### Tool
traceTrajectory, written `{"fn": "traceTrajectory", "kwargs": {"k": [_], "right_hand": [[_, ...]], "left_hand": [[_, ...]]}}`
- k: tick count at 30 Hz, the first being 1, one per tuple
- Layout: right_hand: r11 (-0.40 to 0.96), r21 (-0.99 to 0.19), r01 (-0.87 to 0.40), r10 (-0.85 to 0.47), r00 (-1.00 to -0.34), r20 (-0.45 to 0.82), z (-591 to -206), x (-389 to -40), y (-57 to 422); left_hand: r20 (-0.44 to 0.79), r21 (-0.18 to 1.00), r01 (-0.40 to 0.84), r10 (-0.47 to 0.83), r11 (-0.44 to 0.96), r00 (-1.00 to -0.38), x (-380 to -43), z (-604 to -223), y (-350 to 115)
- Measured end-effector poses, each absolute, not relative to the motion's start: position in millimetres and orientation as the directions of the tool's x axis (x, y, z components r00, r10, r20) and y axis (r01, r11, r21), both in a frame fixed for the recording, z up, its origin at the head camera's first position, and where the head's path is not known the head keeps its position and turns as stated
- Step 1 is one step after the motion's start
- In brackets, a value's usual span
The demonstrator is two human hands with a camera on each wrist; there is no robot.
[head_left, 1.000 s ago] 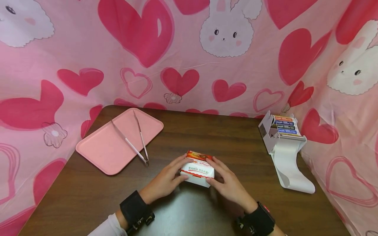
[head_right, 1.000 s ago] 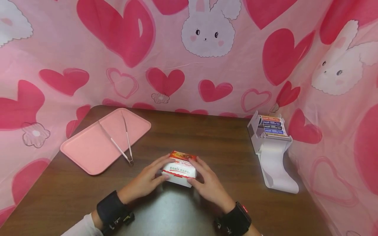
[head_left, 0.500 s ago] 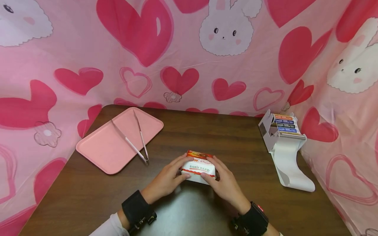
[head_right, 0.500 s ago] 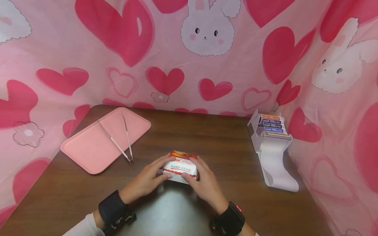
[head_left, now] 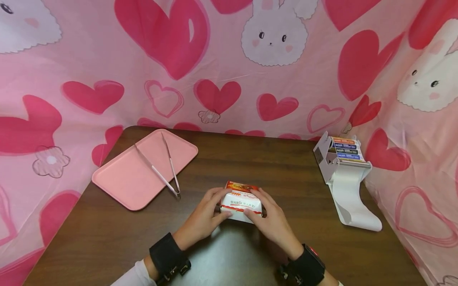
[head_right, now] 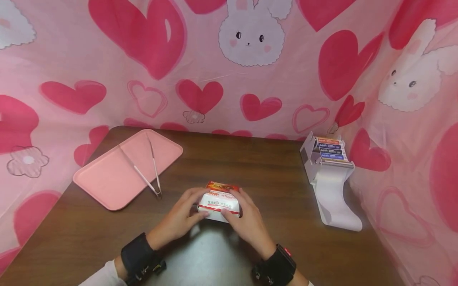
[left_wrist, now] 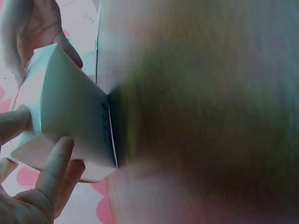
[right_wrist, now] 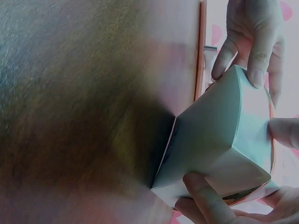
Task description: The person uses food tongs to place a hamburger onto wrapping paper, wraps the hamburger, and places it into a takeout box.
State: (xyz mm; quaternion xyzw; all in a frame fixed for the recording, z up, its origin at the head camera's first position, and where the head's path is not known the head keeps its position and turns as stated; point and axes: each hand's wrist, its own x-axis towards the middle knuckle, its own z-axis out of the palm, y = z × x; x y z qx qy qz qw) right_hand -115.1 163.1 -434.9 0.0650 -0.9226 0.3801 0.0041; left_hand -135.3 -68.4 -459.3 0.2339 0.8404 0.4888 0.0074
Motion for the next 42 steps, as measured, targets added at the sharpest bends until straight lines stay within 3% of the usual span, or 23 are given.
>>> {"fn": "traceTrajectory", "kwargs": {"k": [13, 21, 28, 42], "right_hand": [[0.702, -0.689, -0.179, -0.133, -0.984, 0.120, -441, -110, 161], [0.716, -0.674, -0.182, -0.120, -0.983, 0.138, -445, -108, 159], [0.703, -0.691, -0.169, -0.117, -0.986, 0.122, -448, -106, 160], [0.672, -0.714, -0.195, -0.161, -0.980, 0.116, -455, -104, 165]], "left_hand": [[0.184, 0.862, 0.328, 0.365, 0.386, -0.913, -134, -459, -66], [0.194, 0.776, 0.364, 0.353, 0.516, -0.915, -128, -452, -64], [0.177, 0.853, 0.327, 0.365, 0.406, -0.914, -127, -456, -65], [0.152, 0.815, 0.317, 0.348, 0.486, -0.925, -120, -458, -62]]}}
